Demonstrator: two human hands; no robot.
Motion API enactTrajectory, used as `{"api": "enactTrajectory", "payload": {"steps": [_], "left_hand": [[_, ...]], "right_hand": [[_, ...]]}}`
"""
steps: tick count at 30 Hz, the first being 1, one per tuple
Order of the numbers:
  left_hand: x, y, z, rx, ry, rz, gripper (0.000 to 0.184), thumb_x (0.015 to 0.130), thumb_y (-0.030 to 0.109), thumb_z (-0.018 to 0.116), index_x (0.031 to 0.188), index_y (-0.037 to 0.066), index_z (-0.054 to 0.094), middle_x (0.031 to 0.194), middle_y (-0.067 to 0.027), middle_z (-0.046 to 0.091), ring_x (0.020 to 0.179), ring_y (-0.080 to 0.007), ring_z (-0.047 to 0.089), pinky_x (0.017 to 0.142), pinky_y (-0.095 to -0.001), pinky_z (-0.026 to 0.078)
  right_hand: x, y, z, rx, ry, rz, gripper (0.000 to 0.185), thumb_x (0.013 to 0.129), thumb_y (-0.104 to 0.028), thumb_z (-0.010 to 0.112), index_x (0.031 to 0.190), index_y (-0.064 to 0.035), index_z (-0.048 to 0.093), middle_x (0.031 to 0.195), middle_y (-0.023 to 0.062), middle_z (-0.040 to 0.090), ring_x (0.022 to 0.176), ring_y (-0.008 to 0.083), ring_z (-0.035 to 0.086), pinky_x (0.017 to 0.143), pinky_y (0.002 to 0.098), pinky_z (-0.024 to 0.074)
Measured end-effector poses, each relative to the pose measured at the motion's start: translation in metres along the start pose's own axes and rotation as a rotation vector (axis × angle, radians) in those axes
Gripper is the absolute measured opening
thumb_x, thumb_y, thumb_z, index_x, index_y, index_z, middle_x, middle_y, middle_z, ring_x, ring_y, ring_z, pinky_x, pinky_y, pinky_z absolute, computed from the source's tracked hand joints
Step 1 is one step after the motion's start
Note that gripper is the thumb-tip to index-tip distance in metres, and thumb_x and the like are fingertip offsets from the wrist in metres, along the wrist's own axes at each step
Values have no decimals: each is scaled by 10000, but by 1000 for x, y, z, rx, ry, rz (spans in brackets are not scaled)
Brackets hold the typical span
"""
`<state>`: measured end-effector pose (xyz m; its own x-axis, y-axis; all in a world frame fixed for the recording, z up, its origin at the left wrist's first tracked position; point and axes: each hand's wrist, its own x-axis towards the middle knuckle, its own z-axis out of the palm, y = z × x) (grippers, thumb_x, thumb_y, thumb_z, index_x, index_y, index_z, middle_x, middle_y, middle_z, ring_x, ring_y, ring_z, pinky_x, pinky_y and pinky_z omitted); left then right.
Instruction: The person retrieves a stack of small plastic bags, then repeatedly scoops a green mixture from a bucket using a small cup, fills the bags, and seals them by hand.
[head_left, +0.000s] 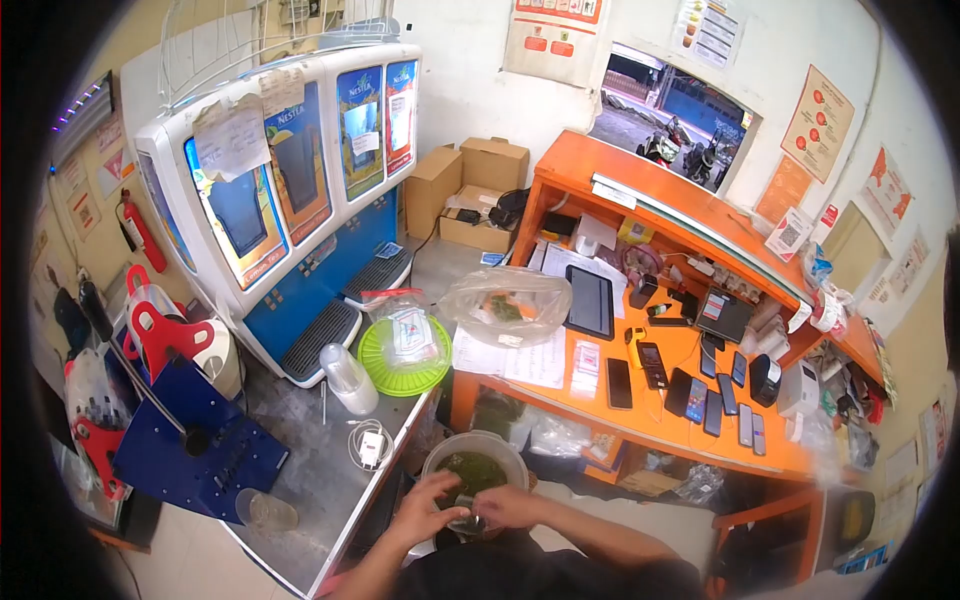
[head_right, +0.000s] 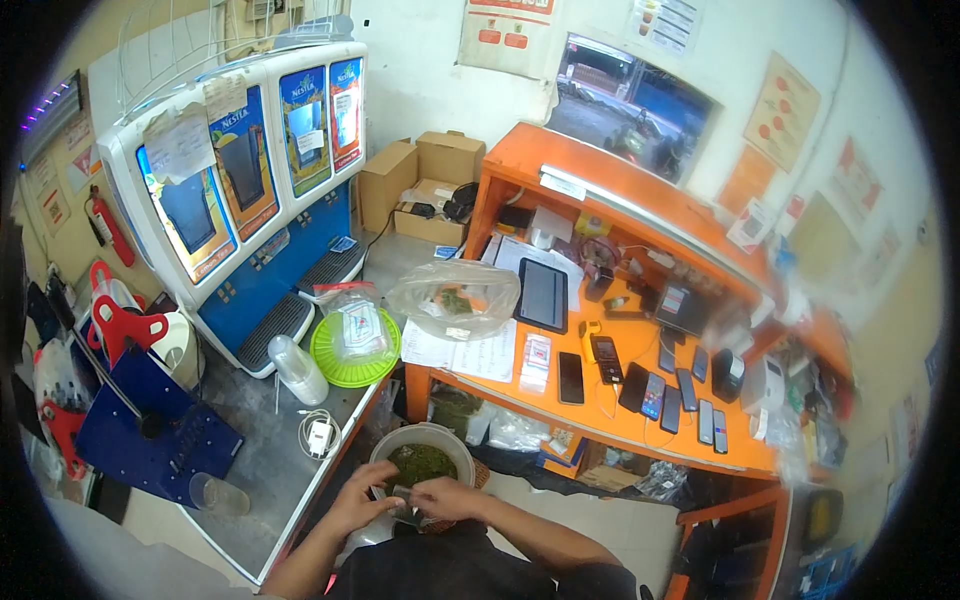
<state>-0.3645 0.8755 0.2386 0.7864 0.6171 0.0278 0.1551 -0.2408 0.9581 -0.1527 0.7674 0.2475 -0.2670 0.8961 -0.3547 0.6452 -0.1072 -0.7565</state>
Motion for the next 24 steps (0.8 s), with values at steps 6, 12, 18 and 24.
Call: {"api": "enactTrajectory", "payload": {"steps": [6, 12, 18, 24], "left_hand": [[-38, -52, -6, -218, 207, -332, 613, 871, 280, 797, 1348, -9, 544, 1206, -160, 620, 940, -217, 664, 813, -323, 543], [-103, -71, -14, 179, 59, -665, 599, 926, 471, 677, 1258, -22, 607, 1148, -195, 691, 1057, -276, 669, 933, -394, 516], [-205, -210, 2, 224, -47, -798, 579, 939, 498, 639, 1178, -29, 665, 1080, -218, 718, 1031, -314, 698, 919, -413, 524], [-185, -193, 1, 229, -103, -992, 578, 941, 497, 636, 1176, -30, 665, 1069, -212, 722, 1017, -315, 701, 908, -417, 527]], "right_hand": [[42, 45, -113, 1092, 663, 12, 320, 1006, -228, 574, 1250, -20, 556, 1159, 142, 684, 962, 207, 700, 783, 337, 554], [70, 79, -164, 928, 880, 197, 510, 999, -359, 617, 1338, 13, 540, 1187, 140, 677, 988, 196, 689, 804, 344, 552], [51, 178, -105, 655, 932, 372, 277, 964, -249, 643, 953, 16, 721, 814, 129, 726, 825, 234, 711, 729, 361, 546], [2, 239, -101, -230, 1421, 722, 326, 939, -347, 631, 964, -37, 729, 963, 190, 694, 880, 402, 648, 823, 497, 522]]}}
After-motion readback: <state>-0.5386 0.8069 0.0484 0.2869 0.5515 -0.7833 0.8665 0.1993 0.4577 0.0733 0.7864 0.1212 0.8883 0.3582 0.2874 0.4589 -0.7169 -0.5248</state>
